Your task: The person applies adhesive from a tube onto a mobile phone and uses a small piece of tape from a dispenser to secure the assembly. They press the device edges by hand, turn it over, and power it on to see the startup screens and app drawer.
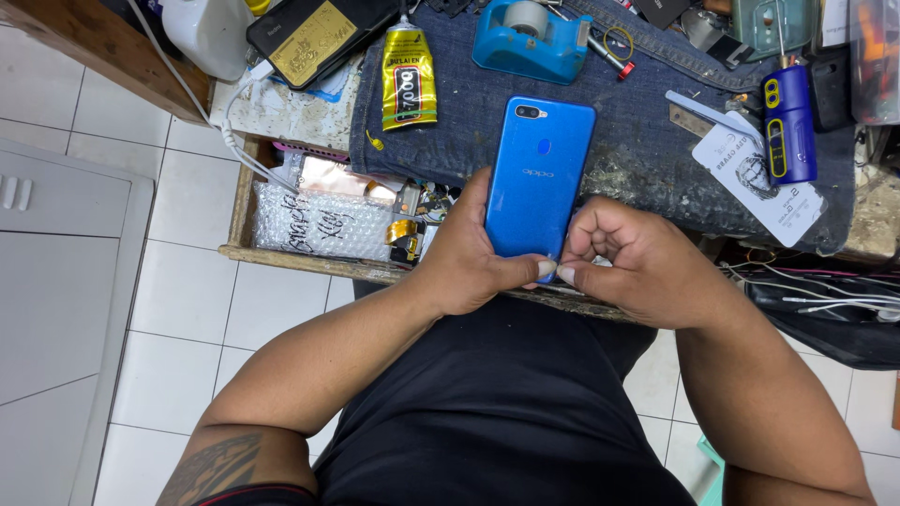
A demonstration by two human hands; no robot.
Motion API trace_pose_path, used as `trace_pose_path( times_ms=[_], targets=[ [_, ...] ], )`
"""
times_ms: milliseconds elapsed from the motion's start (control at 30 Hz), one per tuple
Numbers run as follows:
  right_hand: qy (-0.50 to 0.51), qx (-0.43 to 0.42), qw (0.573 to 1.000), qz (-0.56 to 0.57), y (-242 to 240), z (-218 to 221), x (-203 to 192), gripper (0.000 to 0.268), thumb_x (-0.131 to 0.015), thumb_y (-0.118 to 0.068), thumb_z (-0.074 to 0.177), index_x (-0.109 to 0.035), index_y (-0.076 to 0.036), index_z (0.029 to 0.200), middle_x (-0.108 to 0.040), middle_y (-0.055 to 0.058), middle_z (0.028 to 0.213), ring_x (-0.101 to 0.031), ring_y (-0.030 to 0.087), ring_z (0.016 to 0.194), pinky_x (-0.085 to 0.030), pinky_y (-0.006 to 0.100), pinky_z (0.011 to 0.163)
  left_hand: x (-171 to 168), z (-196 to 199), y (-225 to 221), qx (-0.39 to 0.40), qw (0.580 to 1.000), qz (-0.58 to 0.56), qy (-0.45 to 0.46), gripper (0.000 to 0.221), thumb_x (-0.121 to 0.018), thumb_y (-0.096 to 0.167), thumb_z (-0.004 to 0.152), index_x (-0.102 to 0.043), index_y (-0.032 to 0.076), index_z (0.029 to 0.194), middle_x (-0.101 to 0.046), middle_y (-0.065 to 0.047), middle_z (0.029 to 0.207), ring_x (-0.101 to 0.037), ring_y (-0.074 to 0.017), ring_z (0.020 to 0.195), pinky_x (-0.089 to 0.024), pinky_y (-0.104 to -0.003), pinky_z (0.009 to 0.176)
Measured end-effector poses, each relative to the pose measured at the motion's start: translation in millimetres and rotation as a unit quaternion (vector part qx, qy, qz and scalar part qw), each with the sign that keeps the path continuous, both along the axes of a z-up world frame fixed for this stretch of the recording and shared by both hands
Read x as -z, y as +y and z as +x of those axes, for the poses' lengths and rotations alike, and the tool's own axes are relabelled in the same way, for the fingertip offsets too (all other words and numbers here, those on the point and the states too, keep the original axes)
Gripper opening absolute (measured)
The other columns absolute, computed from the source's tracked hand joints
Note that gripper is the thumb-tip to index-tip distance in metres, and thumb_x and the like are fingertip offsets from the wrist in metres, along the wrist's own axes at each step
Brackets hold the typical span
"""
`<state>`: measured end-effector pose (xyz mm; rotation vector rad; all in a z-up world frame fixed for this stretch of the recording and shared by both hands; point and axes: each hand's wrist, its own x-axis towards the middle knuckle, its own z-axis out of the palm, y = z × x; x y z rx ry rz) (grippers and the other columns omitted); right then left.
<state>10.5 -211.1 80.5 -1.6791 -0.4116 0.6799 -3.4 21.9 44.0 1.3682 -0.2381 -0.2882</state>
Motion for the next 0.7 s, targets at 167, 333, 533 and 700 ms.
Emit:
trace_pose_path(
  times_ms=[167, 333, 533, 700],
  targets=[
    [-0.006, -0.001, 1.0, -0.002, 0, -2, -1, 0.018, -0.068, 0.005, 0.089, -0.056, -0.006, 0.098, -0.065, 0.0, 0.088, -0.062, 0.005, 0.078, -0.052, 0.021, 0.067, 4, 3, -2, -0.009, 0.999, -0.003, 0.031, 0.08, -0.087, 0.004, 0.075, -0.044, 0.003, 0.142, -0.065, -0.008, 0.121, -0.066, -0.0162, 0.111, -0.057, -0.032, 0.097],
    [0.002, 0.005, 1.0, -0.018, 3, -4, -1, 0.019, -0.068, 0.005, 0.088, -0.056, -0.005, 0.098, -0.067, 0.001, 0.087, -0.064, 0.005, 0.077, -0.053, 0.022, 0.065, 4, 1, -5, -0.014, 0.996, -0.02, 0.088, 0.079, -0.086, 0.002, 0.072, -0.046, 0.004, 0.14, -0.066, -0.007, 0.12, -0.067, -0.0161, 0.11, -0.057, -0.032, 0.098],
    [0.07, -0.015, 0.989, 0.128, 8, -4, -1, 0.019, -0.066, 0.006, 0.09, -0.054, -0.004, 0.101, -0.072, 0.006, 0.099, -0.072, 0.012, 0.094, -0.06, 0.027, 0.083, 13, 1, -3, 0.05, 0.955, -0.203, 0.213, 0.079, -0.076, -0.007, 0.074, -0.04, 0.009, 0.143, -0.063, -0.01, 0.113, -0.071, -0.0204, 0.093, -0.063, -0.035, 0.066],
    [0.013, -0.031, 0.989, 0.141, 4, -13, 9, 0.018, -0.068, 0.006, 0.095, -0.056, -0.004, 0.103, -0.07, 0.008, 0.103, -0.069, 0.012, 0.096, -0.058, 0.029, 0.086, 31, -5, -5, 0.104, 0.914, -0.33, 0.21, 0.076, -0.075, -0.012, 0.083, -0.039, 0.007, 0.148, -0.062, -0.012, 0.118, -0.071, -0.0201, 0.096, -0.062, -0.033, 0.069]
  ],
)
